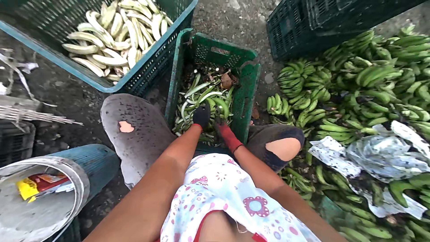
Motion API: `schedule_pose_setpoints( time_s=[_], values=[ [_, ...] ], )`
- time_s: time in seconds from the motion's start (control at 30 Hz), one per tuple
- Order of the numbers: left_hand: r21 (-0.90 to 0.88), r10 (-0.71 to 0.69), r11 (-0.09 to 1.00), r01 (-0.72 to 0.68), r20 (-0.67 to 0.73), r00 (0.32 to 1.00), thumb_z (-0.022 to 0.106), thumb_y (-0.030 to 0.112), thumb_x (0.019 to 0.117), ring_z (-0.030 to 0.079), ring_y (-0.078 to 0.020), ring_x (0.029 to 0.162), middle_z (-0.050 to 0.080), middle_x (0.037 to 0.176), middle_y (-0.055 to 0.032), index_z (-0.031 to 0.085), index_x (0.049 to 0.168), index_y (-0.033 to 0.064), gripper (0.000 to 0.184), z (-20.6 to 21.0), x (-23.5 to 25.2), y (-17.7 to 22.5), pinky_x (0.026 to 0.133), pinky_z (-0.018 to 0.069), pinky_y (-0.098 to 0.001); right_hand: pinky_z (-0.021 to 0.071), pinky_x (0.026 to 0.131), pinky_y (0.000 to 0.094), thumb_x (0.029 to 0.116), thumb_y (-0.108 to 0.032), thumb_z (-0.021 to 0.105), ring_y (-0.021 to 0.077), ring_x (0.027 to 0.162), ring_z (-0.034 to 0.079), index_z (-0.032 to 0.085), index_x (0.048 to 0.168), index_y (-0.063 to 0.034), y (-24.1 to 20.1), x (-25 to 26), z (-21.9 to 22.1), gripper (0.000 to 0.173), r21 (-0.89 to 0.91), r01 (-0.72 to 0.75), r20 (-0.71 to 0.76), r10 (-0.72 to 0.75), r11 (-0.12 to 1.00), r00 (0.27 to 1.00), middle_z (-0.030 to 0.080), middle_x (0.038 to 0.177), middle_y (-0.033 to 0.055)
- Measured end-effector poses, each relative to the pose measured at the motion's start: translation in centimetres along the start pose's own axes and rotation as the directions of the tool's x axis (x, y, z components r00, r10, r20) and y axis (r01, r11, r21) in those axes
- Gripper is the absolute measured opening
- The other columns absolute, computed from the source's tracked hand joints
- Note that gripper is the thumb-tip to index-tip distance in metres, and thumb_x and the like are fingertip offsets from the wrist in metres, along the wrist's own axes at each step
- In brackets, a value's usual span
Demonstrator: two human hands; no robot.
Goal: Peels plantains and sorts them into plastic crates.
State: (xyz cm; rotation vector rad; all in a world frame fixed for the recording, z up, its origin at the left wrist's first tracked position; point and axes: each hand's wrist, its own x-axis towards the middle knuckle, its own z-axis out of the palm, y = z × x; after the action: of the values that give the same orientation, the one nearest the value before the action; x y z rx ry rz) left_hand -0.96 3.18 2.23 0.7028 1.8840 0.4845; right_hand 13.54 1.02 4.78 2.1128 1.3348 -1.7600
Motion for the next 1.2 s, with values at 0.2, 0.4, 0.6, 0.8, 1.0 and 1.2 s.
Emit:
schedule_pose_setpoints(
  time_s=[0.2,0.4,0.6,0.8,1.0,1.2],
  values=[
    [0.046,0.040,0.998,-0.041,0.021,0.999,0.028,0.050,0.1094,0.061,-0.0416,0.121,0.064,0.129,-0.0237,0.062,0.133,0.0044,0.062,0.0,0.0,0.0,0.101,0.0468,-0.0635,0.0558,0.059,0.0376,0.1083,-0.041,0.049,0.0202,0.062,0.061,0.049,0.137,-0.0040,0.2,-2.7,0.1,0.047,0.121,-0.051,0.044,0.046,0.991,0.998,0.062,0.084,0.0123],
    [0.031,0.020,0.999,-0.020,-0.017,1.000,0.028,0.051,0.1093,0.060,-0.0402,0.124,0.063,0.132,-0.0230,0.061,0.135,0.0060,0.061,0.2,1.0,-0.1,0.103,0.0459,-0.0631,0.0554,0.055,0.0381,0.1072,-0.044,0.049,0.0205,0.057,0.059,0.050,0.133,-0.0059,0.0,-1.6,0.6,0.046,0.214,-0.093,0.072,0.079,0.972,0.994,0.059,0.076,0.0107],
    [0.146,0.119,0.983,-0.115,-0.019,0.993,0.039,0.024,0.1085,0.061,-0.0445,0.118,0.064,0.124,-0.0265,0.056,0.139,0.0055,0.039,-0.1,1.4,0.0,0.096,0.0488,-0.0643,0.0559,0.054,0.0395,0.1075,-0.046,0.047,0.0215,0.054,0.058,0.049,0.130,-0.0064,-0.1,-0.6,1.7,0.045,0.254,-0.097,0.068,0.082,0.962,0.994,0.057,0.073,0.0102],
    [-0.116,-0.012,0.993,-0.001,-0.115,0.993,0.031,0.036,0.1109,0.061,-0.0424,0.118,0.064,0.122,-0.0272,0.061,0.129,0.0005,0.050,-1.5,1.2,0.4,0.098,0.0474,-0.0630,0.0551,0.051,0.0363,0.1083,-0.044,0.048,0.0194,0.052,0.057,0.045,0.136,-0.0088,-0.4,-2.1,1.5,0.045,0.337,-0.086,0.166,0.031,0.938,0.986,0.056,0.071,0.0081],
    [0.347,0.000,0.938,0.029,-0.084,0.996,0.052,0.017,0.1042,0.051,-0.0537,0.129,0.051,0.139,-0.0360,0.041,0.156,0.0186,0.053,-3.6,0.3,-1.4,0.102,0.0448,-0.0670,0.0581,0.060,0.0386,0.1049,-0.030,0.060,0.0212,0.063,0.063,0.045,0.141,-0.0059,-0.4,-1.2,0.5,0.046,0.324,0.008,0.116,-0.048,0.946,0.992,0.062,0.085,0.0131],
    [-0.008,-0.306,0.952,0.307,-0.126,0.944,0.050,0.064,0.0992,0.054,-0.0425,0.131,0.059,0.136,-0.0283,0.057,0.135,-0.0045,0.078,-4.2,0.7,-3.8,0.108,0.0416,-0.0618,0.0596,0.068,0.0483,0.1008,-0.047,0.061,0.0267,0.074,0.067,0.051,0.142,-0.0143,-1.5,1.5,0.2,0.053,-0.072,0.093,0.105,-0.085,0.993,0.991,0.068,0.098,0.0160]
  ],
)
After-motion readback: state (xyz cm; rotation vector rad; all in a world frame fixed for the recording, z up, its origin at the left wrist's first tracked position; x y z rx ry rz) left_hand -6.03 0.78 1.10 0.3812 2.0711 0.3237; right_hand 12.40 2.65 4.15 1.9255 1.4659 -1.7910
